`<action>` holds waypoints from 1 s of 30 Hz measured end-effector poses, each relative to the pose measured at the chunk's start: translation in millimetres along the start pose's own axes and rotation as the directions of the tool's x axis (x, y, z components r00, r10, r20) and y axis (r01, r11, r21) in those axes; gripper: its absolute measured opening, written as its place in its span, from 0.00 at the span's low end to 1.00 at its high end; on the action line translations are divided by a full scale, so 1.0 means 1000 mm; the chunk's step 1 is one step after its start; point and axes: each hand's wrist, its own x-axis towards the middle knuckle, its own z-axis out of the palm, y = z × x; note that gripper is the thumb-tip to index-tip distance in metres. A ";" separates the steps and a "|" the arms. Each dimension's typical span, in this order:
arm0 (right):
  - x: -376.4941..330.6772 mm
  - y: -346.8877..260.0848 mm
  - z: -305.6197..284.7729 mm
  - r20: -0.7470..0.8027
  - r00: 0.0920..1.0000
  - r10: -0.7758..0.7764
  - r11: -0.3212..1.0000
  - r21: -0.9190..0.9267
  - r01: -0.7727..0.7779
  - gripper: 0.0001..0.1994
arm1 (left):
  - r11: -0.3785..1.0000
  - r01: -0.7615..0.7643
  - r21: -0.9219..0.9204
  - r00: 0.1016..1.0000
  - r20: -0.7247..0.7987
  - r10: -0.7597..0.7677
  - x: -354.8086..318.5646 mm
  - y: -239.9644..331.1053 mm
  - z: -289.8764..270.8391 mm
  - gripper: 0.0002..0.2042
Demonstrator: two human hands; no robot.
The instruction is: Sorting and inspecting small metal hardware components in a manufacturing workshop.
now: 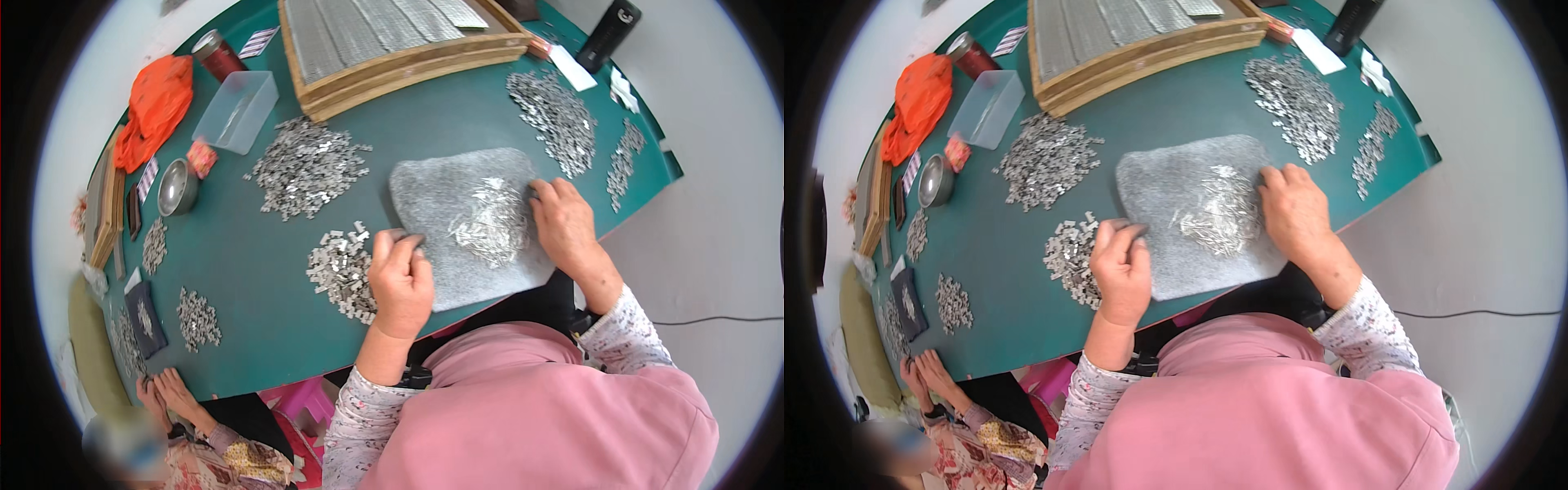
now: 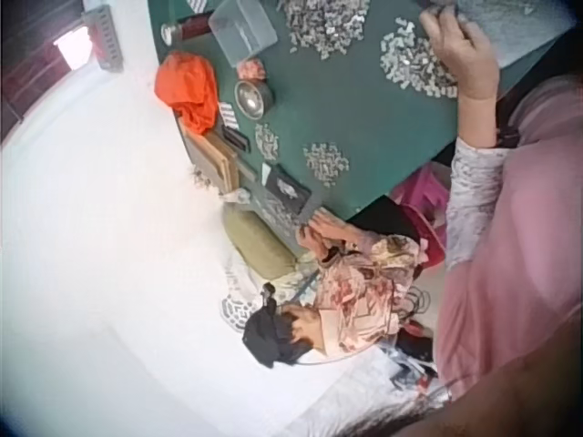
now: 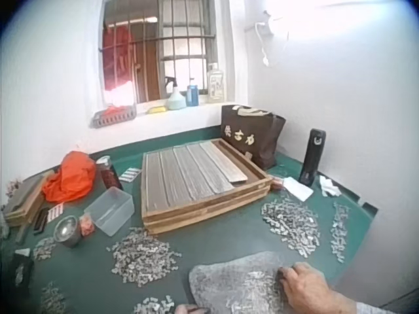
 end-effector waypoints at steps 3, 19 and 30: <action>0.009 0.001 0.009 -0.044 0.999 -0.024 0.999 0.027 0.026 0.11 | 0.999 -0.029 0.038 1.000 -0.004 0.029 0.000 -0.001 0.002 0.08; 0.007 0.019 -0.011 -0.210 0.940 -0.270 0.921 0.228 0.316 0.14 | 0.648 -0.201 0.735 0.978 0.114 0.175 -0.004 0.055 -0.001 0.10; 0.006 -0.029 0.018 -0.213 0.878 -0.429 0.833 0.284 0.475 0.15 | 0.806 -0.221 0.550 0.968 0.227 0.111 -0.026 0.034 0.000 0.20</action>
